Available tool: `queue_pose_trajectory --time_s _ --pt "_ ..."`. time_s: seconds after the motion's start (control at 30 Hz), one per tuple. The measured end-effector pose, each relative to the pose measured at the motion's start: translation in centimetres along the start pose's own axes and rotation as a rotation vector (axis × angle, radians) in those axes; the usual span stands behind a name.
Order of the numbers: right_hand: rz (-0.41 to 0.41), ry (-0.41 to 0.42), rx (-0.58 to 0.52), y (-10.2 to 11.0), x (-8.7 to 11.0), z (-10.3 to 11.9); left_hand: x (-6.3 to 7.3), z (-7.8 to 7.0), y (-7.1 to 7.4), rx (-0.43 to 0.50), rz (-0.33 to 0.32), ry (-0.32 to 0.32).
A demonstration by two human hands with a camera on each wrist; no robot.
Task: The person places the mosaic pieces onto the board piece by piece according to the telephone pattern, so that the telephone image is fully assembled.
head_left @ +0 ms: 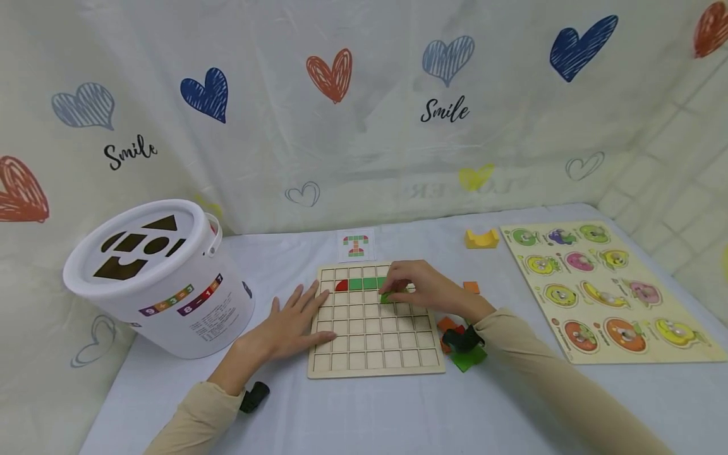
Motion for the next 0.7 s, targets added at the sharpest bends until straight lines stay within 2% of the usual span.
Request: queue_pose_trajectory --time_s 0.33,0.57,0.7 --pt "-0.017 -0.004 -0.049 -2.7 -4.0 0.3 -0.3 0.1 -0.2 -0.018 0.007 0.001" --pt "-0.063 0.005 -0.018 -4.9 -5.4 -0.3 -0.1 0.0 0.0 -0.009 0.016 -0.001" --pt "-0.099 -0.028 0.012 -5.7 -5.7 -0.5 0.0 0.1 0.1 -0.003 0.007 -0.006"
Point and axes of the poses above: each hand's wrist, its own x-axis away from the middle knuckle, its own y-axis out of the back of the hand, z = x × y, the point moved 3 cm from there along -x, towards the middle knuckle, and after that the axes turned 7 degrees about -x, right-handed, at the moved point
